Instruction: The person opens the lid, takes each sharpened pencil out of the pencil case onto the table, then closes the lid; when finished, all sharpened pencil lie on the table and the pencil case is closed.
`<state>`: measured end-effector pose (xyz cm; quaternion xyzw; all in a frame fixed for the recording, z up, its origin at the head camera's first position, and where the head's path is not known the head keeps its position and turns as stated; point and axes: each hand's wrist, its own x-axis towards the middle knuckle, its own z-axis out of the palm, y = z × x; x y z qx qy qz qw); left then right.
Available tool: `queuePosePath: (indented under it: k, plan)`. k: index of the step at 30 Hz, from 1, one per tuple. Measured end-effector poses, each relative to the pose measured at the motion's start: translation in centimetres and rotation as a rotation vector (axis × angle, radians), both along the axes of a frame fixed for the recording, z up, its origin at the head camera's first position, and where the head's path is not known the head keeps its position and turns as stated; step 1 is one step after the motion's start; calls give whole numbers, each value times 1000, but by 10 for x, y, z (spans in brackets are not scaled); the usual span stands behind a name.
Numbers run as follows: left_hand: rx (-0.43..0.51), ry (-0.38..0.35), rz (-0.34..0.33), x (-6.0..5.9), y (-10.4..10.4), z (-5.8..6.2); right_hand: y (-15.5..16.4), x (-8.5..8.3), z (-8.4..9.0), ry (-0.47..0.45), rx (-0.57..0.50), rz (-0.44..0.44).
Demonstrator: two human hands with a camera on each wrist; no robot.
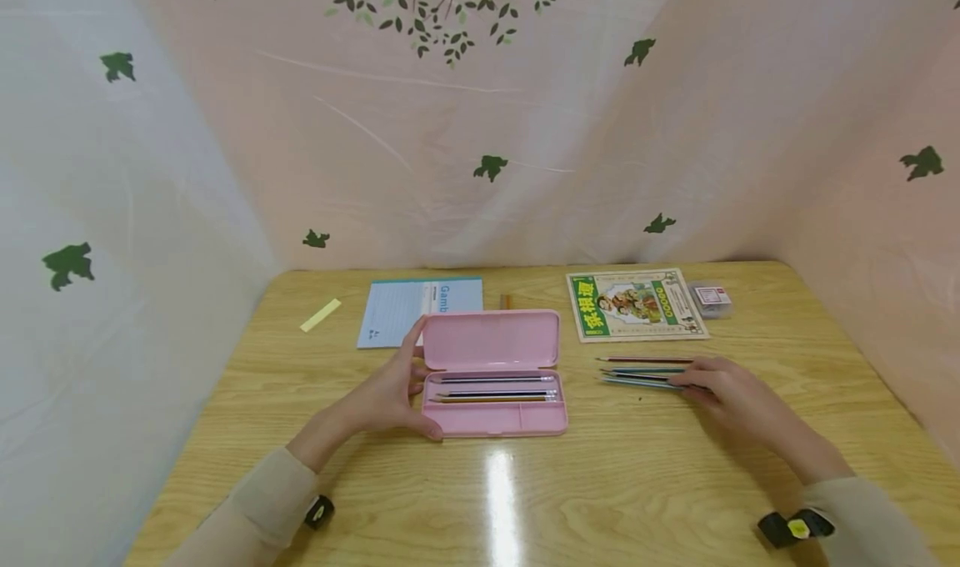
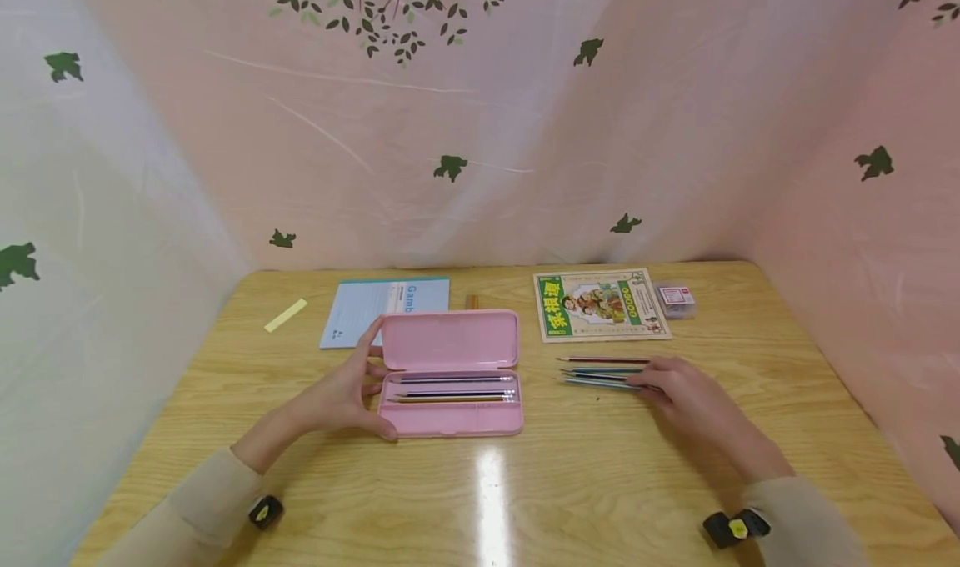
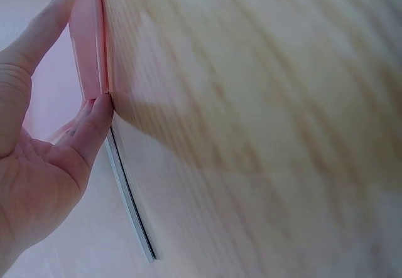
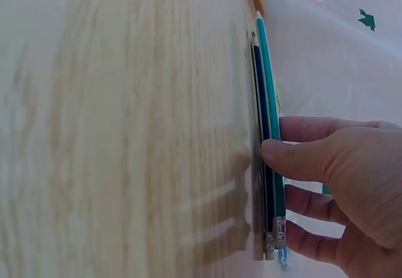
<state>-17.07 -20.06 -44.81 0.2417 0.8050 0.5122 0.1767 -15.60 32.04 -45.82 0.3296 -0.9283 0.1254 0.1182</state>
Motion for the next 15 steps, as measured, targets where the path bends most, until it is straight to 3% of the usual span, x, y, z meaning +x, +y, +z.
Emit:
queuePosePath:
  k: [15]
  plan:
    - [4, 1, 6, 2, -1, 1, 5, 1, -2, -3, 14, -50]
